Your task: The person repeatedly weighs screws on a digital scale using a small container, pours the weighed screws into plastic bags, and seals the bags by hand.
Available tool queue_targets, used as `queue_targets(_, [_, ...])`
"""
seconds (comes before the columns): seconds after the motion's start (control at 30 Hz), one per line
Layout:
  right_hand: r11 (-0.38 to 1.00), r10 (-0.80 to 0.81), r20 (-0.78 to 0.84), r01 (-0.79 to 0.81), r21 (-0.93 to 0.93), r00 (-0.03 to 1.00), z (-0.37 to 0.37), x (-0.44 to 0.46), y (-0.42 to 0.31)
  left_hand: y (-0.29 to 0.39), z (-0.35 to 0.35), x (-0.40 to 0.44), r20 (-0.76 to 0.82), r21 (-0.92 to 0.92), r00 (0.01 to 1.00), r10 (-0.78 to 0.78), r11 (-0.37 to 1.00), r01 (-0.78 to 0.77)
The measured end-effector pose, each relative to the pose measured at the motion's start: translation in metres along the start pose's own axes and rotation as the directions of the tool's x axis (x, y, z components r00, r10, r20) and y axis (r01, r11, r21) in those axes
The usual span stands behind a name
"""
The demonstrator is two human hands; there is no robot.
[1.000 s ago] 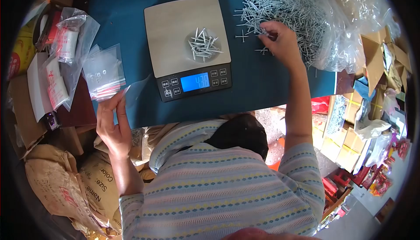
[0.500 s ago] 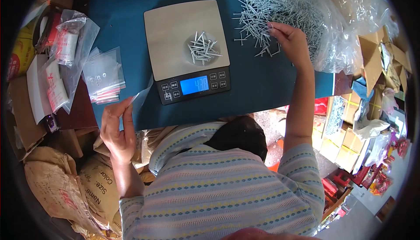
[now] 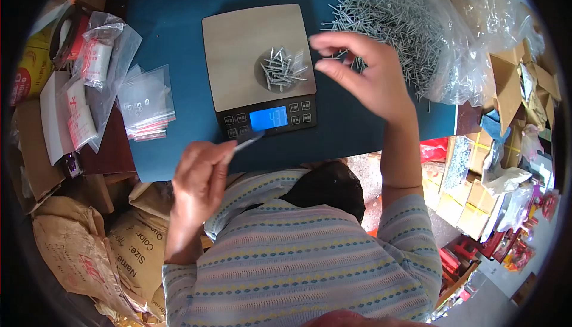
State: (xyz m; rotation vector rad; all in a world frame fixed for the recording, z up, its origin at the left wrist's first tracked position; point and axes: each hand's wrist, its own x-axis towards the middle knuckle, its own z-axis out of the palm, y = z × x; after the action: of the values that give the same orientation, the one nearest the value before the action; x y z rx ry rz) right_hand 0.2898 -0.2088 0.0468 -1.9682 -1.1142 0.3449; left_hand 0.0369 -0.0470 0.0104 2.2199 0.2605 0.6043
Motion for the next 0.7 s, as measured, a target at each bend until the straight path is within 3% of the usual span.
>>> queue_targets(0.1, [0.94,-0.338,0.189,0.321,0.116,0.922,0.016,-0.01,-0.021,0.012,0.009,0.004,0.065,-0.071,0.998,-0.002,0.997,0.006])
queue_targets(0.17, [0.912,-0.399,0.314,0.338,0.233,0.861,0.033,-0.025,-0.029,0.016,0.015,0.008,0.103,-0.153,0.994,0.024,0.988,-0.008])
queue_targets(0.23, [0.872,-0.488,0.234,0.464,0.153,0.84,0.044,-0.038,-0.028,0.018,0.018,0.008,0.154,-0.253,0.984,0.091,0.966,-0.05])
queue_targets(0.3, [0.852,-0.519,0.233,0.474,0.224,0.822,0.045,-0.043,-0.026,0.021,0.017,0.009,0.216,-0.375,0.959,0.181,0.923,-0.09])
queue_targets(0.43, [0.864,-0.491,0.305,0.409,0.295,0.816,0.044,-0.053,-0.031,0.025,0.02,0.01,0.233,-0.431,0.947,0.22,0.896,-0.102])
queue_targets(0.63, [0.831,-0.505,0.282,0.371,0.414,0.816,0.036,-0.057,-0.024,0.026,0.018,0.014,0.303,-0.364,0.883,0.359,0.9,-0.241])
queue_targets(0.7, [0.835,-0.469,0.258,0.329,0.441,0.845,0.034,-0.055,-0.017,0.027,0.013,0.015,0.169,-0.384,0.923,0.346,0.885,-0.262])
